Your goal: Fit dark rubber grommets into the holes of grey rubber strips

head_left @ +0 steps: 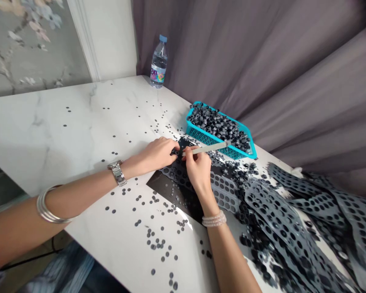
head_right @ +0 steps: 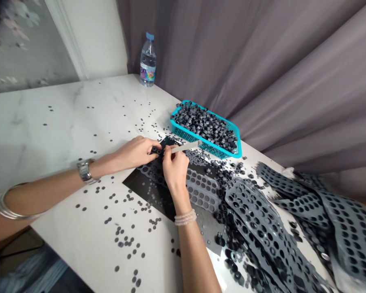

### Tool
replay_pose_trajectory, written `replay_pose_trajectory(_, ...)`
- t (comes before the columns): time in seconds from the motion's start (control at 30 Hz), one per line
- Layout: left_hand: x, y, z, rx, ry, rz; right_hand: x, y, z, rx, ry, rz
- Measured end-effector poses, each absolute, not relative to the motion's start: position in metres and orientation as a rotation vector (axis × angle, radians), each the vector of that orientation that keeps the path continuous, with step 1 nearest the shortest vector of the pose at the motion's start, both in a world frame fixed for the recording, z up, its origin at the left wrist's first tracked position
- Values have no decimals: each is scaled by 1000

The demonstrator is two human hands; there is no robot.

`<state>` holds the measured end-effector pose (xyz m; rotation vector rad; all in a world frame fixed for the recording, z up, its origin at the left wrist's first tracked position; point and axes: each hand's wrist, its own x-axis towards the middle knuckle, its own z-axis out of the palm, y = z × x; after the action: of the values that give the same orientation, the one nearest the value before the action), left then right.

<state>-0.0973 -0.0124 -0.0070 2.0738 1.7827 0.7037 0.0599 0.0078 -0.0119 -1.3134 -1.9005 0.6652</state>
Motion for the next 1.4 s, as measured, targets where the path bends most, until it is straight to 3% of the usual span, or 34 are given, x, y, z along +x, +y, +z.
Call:
replay_pose_trajectory(0.33, -88, -15, -5, 2062, 1790, 841, 51, 7, -6, -1347, -2024, 499)
replay_pose_trajectory(0.47, -106, -8, 15, 1327, 1738, 1446, 52, 7, -7, -1401, -1957, 595)
replay_pose_trajectory(0.53, -118, -4, 23, 904, 1481, 1566, 53, 7, -8, -1388, -1907, 642)
replay_pose_trajectory(0.67, -129, 0, 25, 497, 1031, 1330, 57, 10, -11, -1357, -1755, 757)
replay_pose_trajectory(0.83, -121, -2, 19, 365, 817, 1177, 64, 15, -15, -1338, -1616, 802)
replay_pose_trajectory(1.1, -113, -6, 23, 329, 778, 1150, 75, 15, -1, -1390, -1920, 774)
replay_pose_trajectory(1.4, -118, -5, 18, 352, 789, 1126, 131, 27, -1, -1448, -1791, 1049)
